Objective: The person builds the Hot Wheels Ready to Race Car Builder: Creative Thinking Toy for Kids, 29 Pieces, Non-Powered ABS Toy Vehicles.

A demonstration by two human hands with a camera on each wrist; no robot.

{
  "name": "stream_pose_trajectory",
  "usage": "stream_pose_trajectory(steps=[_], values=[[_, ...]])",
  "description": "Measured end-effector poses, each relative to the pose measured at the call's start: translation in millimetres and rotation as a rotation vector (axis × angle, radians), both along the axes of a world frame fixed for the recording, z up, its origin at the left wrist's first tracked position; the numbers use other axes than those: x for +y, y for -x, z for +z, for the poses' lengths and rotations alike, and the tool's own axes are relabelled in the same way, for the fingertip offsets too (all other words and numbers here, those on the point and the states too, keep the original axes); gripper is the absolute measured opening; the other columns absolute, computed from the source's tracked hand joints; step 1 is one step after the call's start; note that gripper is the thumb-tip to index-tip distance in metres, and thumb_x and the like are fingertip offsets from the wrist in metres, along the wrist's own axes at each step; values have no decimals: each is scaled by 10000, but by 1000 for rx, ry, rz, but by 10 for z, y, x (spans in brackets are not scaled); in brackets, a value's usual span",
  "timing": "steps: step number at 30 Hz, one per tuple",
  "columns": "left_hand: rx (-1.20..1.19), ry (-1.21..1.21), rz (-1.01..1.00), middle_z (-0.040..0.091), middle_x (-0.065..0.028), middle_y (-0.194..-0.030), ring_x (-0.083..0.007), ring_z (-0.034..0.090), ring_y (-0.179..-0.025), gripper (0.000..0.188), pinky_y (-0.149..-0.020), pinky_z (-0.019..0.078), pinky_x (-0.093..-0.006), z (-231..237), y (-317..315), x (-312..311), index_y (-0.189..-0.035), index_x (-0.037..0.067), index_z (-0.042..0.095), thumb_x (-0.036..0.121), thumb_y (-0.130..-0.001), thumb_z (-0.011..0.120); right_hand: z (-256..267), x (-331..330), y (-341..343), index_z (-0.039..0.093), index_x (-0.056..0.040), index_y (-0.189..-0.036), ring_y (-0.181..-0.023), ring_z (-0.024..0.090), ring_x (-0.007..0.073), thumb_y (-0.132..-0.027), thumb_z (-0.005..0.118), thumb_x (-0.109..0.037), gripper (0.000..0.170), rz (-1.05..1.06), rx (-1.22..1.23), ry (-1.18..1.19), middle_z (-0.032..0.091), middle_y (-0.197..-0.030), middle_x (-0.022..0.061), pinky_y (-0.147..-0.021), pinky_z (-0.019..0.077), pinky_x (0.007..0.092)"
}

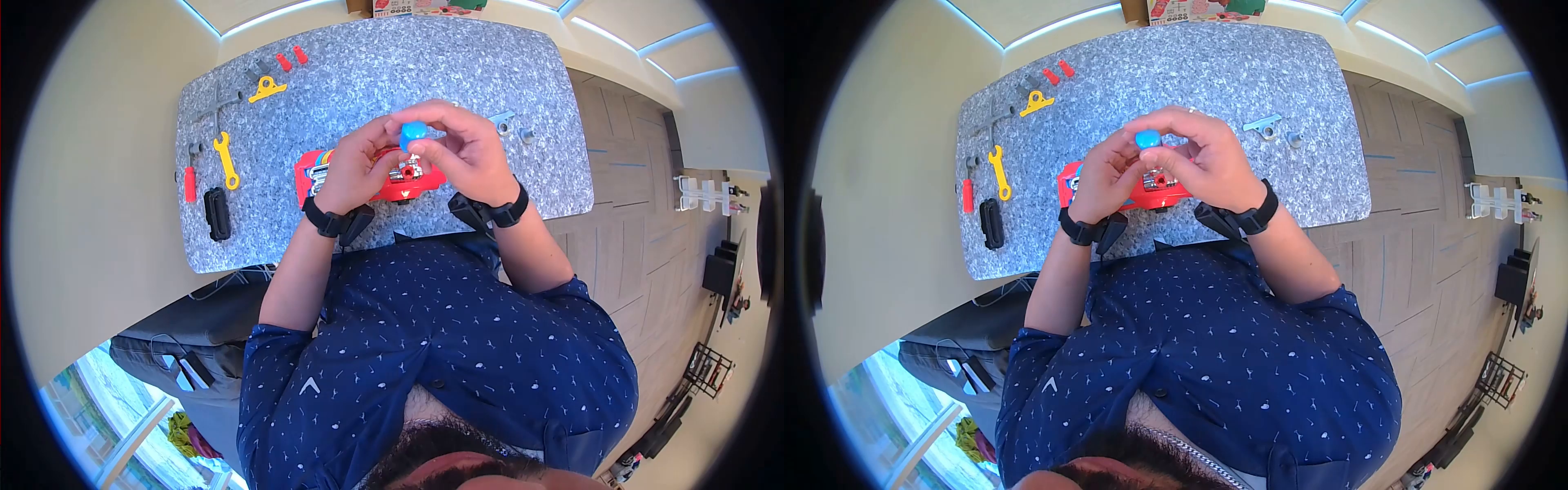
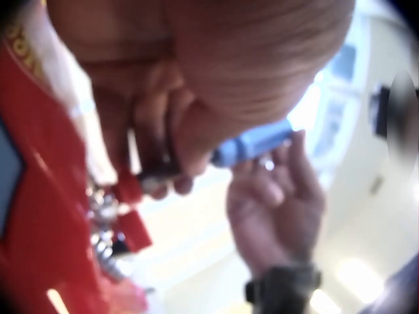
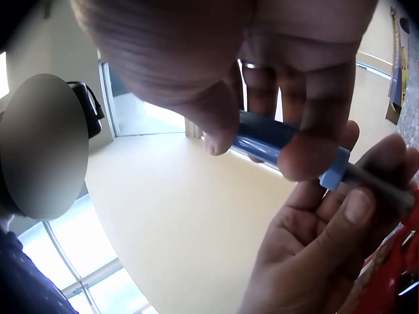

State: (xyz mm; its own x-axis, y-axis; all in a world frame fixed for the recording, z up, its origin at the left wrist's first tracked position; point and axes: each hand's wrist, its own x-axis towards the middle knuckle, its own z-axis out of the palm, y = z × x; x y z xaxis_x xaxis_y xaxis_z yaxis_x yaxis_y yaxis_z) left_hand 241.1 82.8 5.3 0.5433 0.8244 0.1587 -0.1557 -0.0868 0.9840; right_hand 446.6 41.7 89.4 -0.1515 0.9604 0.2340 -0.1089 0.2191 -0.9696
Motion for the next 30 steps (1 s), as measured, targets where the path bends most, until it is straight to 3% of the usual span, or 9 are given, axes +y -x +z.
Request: stream_pose_trajectory(steps=[4,7,10,13,16,19,22,26,30], values=[[8,33,2,789,-127,-1292,-204,762,-1217,518,-1080,609,-379,207,-49,-22,-1535,-28,596,-115,-1030,670,-175,10,-56,734,-43,-1320,-1099,714,120,-952,880,-60,397,-95,-163,-56,720,-1252,66,-828,660,256],[-4,-57,-36,796,-136,-1247,-200,772,-1165,420,-1030,611,-373,66,-44,-1,-1467,-23,632,-80,-1051,660,-55,3,-15,734,-42,-1367,-1141,727,152,-1000,809,-29,375,-56,-132,-119,727,-1265,80,-857,665,271],[313,-224,-74,793,-153,-1205,-199,771,-1135,336,-964,604,-381,19,106,49,-1397,-7,665,-35,-1063,668,-88,21,-50,727,-56,-1405,-1169,734,172,-1017,772,-9,393,-10,-123,-138,729,-1310,83,-872,664,281],[256,-274,-37,784,-167,-1185,-199,766,-1145,290,-915,592,-385,127,54,-6,-1352,10,681,0,-1062,688,-41,15,-30,736,-70,-1414,-1178,739,176,-1023,746,14,400,5,-145,-149,738,-1349,86,-875,661,284],[394,-293,-99,802,-79,-1190,-164,753,-1104,261,-930,602,-355,15,100,46,-1369,21,711,41,-1122,631,-81,27,15,743,-81,-1422,-1157,747,177,-1023,736,27,414,44,-157,-164,756,-1343,87,-878,659,287],[163,-246,-34,796,-80,-1163,-154,748,-1066,255,-909,600,-349,139,-5,-63,-1371,10,698,60,-1137,610,-179,13,-26,733,-71,-1440,-1172,752,179,-1018,743,32,434,2,-189,-81,774,-1313,90,-918,664,307],[28,-39,9,787,-129,-1295,-193,764,-1182,360,-1031,600,-359,60,-57,-31,-1458,-16,645,1,-1099,660,-164,10,-25,733,-44,-1423,-1168,756,166,-990,796,9,440,-68,-209,-49,783,-1296,90,-913,670,313],[168,-119,-58,779,-131,-1323,-188,761,-1215,433,-1033,604,-340,133,-11,-35,-1527,-21,598,-10,-1099,659,-100,17,16,741,-8,-1366,-1169,748,136,-953,861,-21,430,32,17,-61,786,-1283,93,-863,666,294],[39,-18,-57,776,-126,-1318,-188,759,-1229,444,-1040,603,-340,47,-43,-34,-1540,-21,583,-16,-1102,648,-182,5,-36,736,-9,-1399,-1193,749,157,-987,816,1,420,6,-82,-40,783,-1331,109,-927,665,301]])
